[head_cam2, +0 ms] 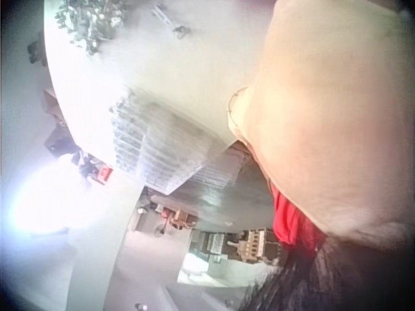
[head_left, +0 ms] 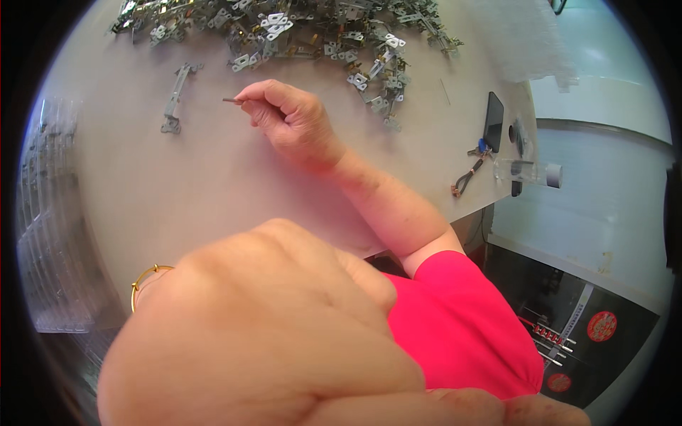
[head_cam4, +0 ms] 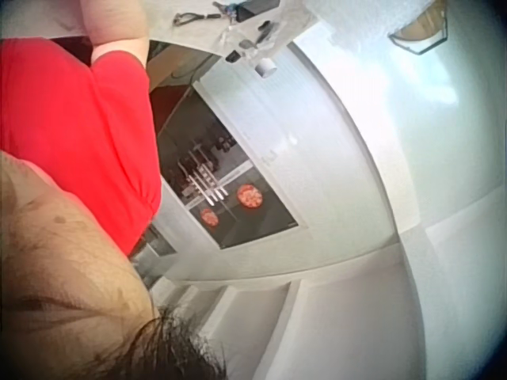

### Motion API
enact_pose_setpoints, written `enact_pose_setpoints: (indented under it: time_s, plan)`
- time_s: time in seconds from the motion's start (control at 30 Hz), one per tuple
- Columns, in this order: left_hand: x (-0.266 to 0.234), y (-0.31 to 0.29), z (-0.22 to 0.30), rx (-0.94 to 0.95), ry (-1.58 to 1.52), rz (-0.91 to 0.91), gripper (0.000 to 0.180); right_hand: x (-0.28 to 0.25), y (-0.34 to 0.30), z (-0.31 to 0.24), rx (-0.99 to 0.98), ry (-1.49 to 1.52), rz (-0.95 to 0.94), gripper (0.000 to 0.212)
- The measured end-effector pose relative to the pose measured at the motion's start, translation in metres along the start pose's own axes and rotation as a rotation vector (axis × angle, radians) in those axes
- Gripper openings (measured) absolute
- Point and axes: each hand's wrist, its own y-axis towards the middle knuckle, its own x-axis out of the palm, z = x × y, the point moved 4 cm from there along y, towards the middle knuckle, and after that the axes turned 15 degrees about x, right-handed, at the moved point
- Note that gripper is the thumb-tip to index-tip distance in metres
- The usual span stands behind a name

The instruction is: The worker picks up small metal hinge components from a pile and places them individually into the slots of a plastic organizer tray.

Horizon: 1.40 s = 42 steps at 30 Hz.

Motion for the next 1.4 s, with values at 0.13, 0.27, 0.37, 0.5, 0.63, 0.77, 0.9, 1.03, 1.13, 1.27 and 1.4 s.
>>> enact_pose_setpoints:
  time_s: [0.13, 0.27, 0.37, 0.5, 0.63, 0.77, 0.9, 1.03, 1.13, 1.27, 1.4]
  plan:
    - [0.001, -0.004, -0.001, -0.006, 0.025, 0.087, 0.046, 0.001, 0.003, -0.001, 0.013, 0.008, -0.015, 0.009]
    - [0.011, -0.005, -0.004, -0.012, 0.004, 0.245, 0.047, 0.000, 0.003, 0.001, 0.009, 0.017, -0.022, 0.009]
    - [0.016, -0.013, -0.002, -0.010, -0.010, 0.339, 0.044, -0.003, 0.002, -0.002, 0.006, -0.020, -0.022, 0.009]
    - [0.020, -0.016, -0.001, 0.030, 0.056, 0.278, 0.032, 0.002, -0.001, 0.002, -0.020, -0.009, -0.009, 0.009]
    - [0.018, -0.028, -0.001, 0.057, 0.119, 0.283, 0.021, 0.001, -0.002, 0.000, 0.001, -0.007, -0.015, 0.009]
    - [0.001, -0.044, -0.003, 0.089, 0.152, 0.289, 0.011, 0.000, 0.002, 0.000, 0.001, -0.009, -0.026, 0.009]
    - [-0.018, -0.070, 0.012, 0.111, 0.232, 0.296, 0.010, 0.002, 0.002, -0.004, 0.033, -0.006, -0.049, 0.009]
    - [-0.017, -0.080, 0.016, 0.137, 0.273, 0.223, 0.019, -0.001, 0.003, 0.000, 0.003, -0.024, -0.014, 0.008]
    - [-0.019, -0.072, 0.016, 0.167, 0.318, 0.129, 0.027, 0.001, 0.002, 0.003, -0.012, 0.001, -0.020, 0.009]
    - [0.007, -0.007, 0.035, 0.034, 0.753, -0.079, 0.030, 0.004, -0.001, 0.004, -0.109, -0.051, -0.011, 0.011]
    - [-0.013, -0.008, 0.028, 0.668, 1.027, -0.369, 0.010, 0.000, -0.002, 0.003, -0.082, -0.025, 0.012, 0.012]
